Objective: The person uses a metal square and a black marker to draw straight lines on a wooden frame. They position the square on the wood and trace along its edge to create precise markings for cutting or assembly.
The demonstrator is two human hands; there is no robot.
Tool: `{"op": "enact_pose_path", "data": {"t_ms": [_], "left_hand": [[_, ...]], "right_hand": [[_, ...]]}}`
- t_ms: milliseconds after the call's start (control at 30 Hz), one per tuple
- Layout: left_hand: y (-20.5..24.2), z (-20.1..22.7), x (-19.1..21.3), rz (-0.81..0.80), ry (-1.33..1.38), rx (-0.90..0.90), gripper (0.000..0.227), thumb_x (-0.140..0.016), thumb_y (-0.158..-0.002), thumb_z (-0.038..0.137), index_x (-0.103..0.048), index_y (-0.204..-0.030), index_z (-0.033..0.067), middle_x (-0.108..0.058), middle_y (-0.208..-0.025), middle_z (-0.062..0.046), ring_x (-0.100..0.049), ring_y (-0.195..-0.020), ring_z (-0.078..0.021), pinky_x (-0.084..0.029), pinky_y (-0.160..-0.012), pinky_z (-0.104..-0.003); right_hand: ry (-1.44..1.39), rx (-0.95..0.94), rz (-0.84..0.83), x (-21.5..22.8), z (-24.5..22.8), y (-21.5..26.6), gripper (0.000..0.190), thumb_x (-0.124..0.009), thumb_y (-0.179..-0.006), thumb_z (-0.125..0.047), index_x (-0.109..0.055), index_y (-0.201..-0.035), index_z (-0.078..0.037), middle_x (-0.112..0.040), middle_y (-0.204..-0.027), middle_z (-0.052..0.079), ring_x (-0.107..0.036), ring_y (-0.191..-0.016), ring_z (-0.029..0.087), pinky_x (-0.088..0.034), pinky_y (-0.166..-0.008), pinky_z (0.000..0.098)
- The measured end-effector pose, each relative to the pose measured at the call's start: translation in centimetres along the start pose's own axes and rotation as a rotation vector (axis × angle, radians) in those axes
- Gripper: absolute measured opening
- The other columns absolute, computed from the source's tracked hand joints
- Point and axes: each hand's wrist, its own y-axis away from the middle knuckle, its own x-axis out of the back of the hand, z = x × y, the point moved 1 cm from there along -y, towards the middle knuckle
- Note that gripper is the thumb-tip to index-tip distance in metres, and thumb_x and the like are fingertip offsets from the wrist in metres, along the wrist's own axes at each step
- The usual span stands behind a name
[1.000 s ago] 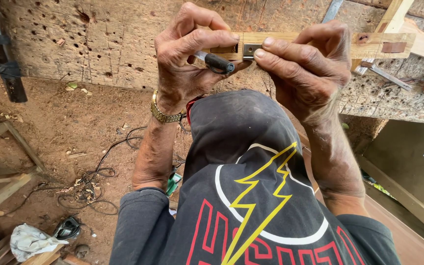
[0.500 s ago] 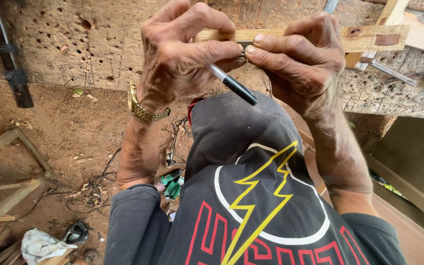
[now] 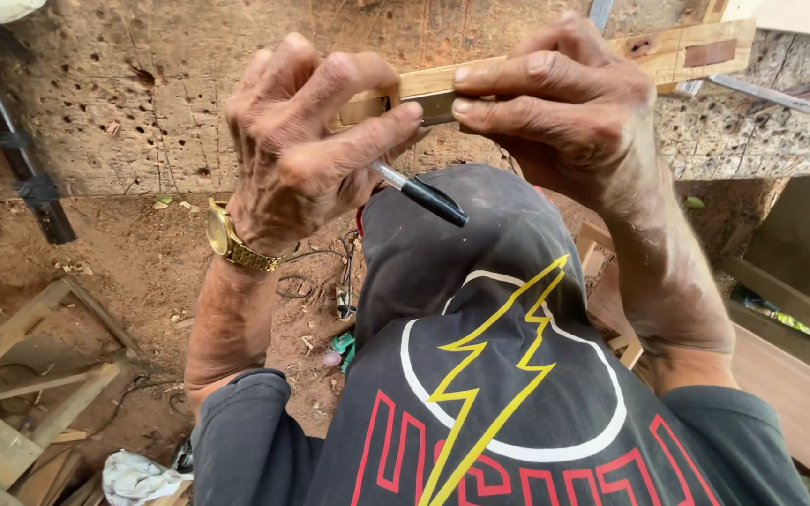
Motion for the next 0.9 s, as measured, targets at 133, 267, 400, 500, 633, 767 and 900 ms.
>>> {"op": "enact_pose_path", "data": {"t_ms": [133,267,400,500,633,767,900], "left_hand": [[-0.3,0.0,0.2,-0.022,0.012,0.006,0.02,-0.086,-0.092,0.022,-0.078,-0.108,0.0159,-0.064,-0.115,0.003,-0.052,-0.09,-0.0213,-0.042,-0.075,-0.038],[-0.5,-0.1,0.0,-0.035,-0.022,-0.031,0.019,-0.086,-0.089,0.021,-0.077,-0.105,0.0159,-0.063,-0.112,0.001,-0.054,-0.091,-0.021,-0.041,-0.073,-0.037],[-0.3,-0.1,-0.1,-0.053,0.052,0.009,0.018,-0.087,-0.092,0.02,-0.076,-0.104,0.0147,-0.063,-0.109,0.001,-0.053,-0.094,-0.0217,-0.042,-0.076,-0.038],[-0.8,-0.4,-0.2,-0.025,0.102,-0.004,0.021,-0.09,-0.089,0.018,-0.077,-0.105,0.0142,-0.064,-0.11,0.0,-0.052,-0.088,-0.0225,-0.042,-0.073,-0.039],[-0.4,-1.0,-0.4,-0.019,0.18,-0.007,0.024,-0.09,-0.088,0.013,-0.076,-0.107,0.0117,-0.064,-0.111,-0.002,-0.055,-0.093,-0.0237,-0.044,-0.077,-0.04],[-0.3,-1.2,-0.7,-0.026,0.199,0.007,0.025,-0.091,-0.089,0.012,-0.075,-0.108,0.0125,-0.064,-0.112,-0.002,-0.057,-0.095,-0.0218,-0.046,-0.077,-0.036],[-0.3,-1.2,-0.9,-0.05,0.208,0.031,0.025,-0.087,-0.088,0.011,-0.073,-0.109,0.0144,-0.063,-0.111,0.001,-0.056,-0.096,-0.0204,-0.048,-0.08,-0.035]], "right_hand": [[0.014,0.031,0.011,-0.4,0.3,0.2,0.026,-0.083,-0.094,0.006,-0.076,-0.113,-0.011,-0.073,-0.123,0.0,-0.062,-0.101,0.018,-0.052,-0.088,0.0287],[0.116,0.113,-0.003,-0.4,0.3,0.0,0.026,-0.084,-0.088,0.004,-0.077,-0.109,-0.009,-0.074,-0.119,0.001,-0.062,-0.097,0.02,-0.048,-0.085,0.0349],[0.078,0.084,0.018,-0.6,0.1,0.1,0.024,-0.083,-0.088,0.005,-0.076,-0.107,-0.009,-0.073,-0.117,0.0,-0.062,-0.095,0.02,-0.046,-0.087,0.0355],[0.046,0.078,0.02,-0.8,0.1,0.2,0.023,-0.082,-0.091,0.006,-0.075,-0.108,-0.008,-0.072,-0.117,0.0,-0.063,-0.098,0.018,-0.045,-0.09,0.0351],[0.061,0.09,0.02,-0.7,0.1,-0.1,0.023,-0.082,-0.089,0.007,-0.074,-0.104,-0.008,-0.072,-0.116,0.001,-0.063,-0.096,0.019,-0.045,-0.09,0.0357],[0.035,0.061,0.024,-0.9,0.2,-0.1,0.023,-0.081,-0.09,0.006,-0.073,-0.106,-0.009,-0.071,-0.116,-0.001,-0.063,-0.098,0.018,-0.044,-0.092,0.0347],[0.018,0.03,0.011,-0.9,-0.2,-0.1,0.024,-0.082,-0.087,0.005,-0.072,-0.104,-0.009,-0.07,-0.113,-0.001,-0.062,-0.098,0.02,-0.042,-0.092,0.0365]]}}
